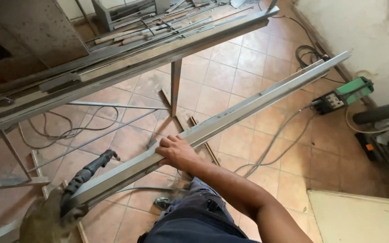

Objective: Welding metal beam sections together to assemble a frame.

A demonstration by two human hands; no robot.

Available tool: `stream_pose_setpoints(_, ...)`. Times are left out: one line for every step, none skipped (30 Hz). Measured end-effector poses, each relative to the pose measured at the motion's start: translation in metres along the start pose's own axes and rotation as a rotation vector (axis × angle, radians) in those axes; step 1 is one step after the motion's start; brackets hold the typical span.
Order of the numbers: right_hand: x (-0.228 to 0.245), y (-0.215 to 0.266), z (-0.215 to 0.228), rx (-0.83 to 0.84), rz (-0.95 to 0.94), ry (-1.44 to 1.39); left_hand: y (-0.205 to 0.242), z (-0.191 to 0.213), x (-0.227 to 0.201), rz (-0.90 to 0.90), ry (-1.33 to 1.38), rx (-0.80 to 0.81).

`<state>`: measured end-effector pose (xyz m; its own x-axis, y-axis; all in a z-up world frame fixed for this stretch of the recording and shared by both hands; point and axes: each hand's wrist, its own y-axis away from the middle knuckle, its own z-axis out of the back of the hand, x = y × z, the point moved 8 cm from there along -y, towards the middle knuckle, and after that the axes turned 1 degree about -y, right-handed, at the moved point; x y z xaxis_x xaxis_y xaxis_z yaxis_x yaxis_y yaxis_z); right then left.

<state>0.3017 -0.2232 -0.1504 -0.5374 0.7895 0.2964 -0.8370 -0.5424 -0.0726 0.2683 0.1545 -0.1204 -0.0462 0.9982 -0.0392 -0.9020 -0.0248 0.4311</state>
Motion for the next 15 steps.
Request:
stream_pose_setpoints(0.002,-0.001,0.0,-0.014,0.012,0.004,0.001,0.002,0.0,-0.079,0.058,-0.081)
stream_pose_setpoints(0.004,-0.005,-0.001,-0.029,0.03,0.006,0.002,0.005,0.002,-0.151,0.117,-0.165)
stream_pose_setpoints(0.005,-0.001,-0.002,-0.031,0.029,0.005,0.001,0.007,-0.002,-0.152,0.114,-0.166)
stream_pose_setpoints(0.006,0.0,0.002,-0.078,0.041,0.021,0.003,0.006,-0.004,-0.125,0.078,-0.172)
stream_pose_setpoints(0.008,0.001,0.006,-0.126,0.054,0.035,0.006,0.006,-0.004,-0.098,0.042,-0.177)
stream_pose_setpoints(0.009,0.003,0.006,-0.117,0.084,0.028,0.007,0.0,-0.005,-0.067,0.051,-0.178)
stream_pose_setpoints(0.008,0.004,0.007,-0.126,0.078,0.021,0.013,0.011,-0.016,-0.183,-0.007,-0.41)
stream_pose_setpoints(0.007,-0.001,0.006,-0.138,0.081,0.01,0.023,0.02,-0.022,-0.281,-0.076,-0.65)
stream_pose_setpoints(0.012,-0.002,0.009,-0.131,0.122,-0.001,0.011,0.019,-0.021,-0.237,-0.079,-0.653)
stream_pose_setpoints(0.012,-0.001,0.01,-0.099,0.074,-0.008,0.018,0.019,-0.027,-0.286,-0.149,-0.764)
stream_pose_setpoints(0.011,-0.002,0.011,-0.065,0.027,-0.012,0.025,0.018,-0.031,-0.333,-0.227,-0.871)
stream_pose_setpoints(0.013,0.0,0.002,-0.044,0.078,-0.024,0.036,0.027,-0.042,-0.276,-0.228,-0.862)
stream_pose_setpoints(0.009,0.002,-0.002,-0.093,0.098,-0.026,0.042,0.032,-0.061,-0.329,-0.178,-0.777)
stream_pose_setpoints(0.001,0.002,-0.002,-0.163,0.095,-0.023,0.038,0.046,-0.082,-0.409,-0.132,-0.703)
stream_pose_setpoints(0.002,-0.001,0.0,-0.163,0.123,-0.03,0.025,0.039,-0.093,-0.381,-0.137,-0.708)
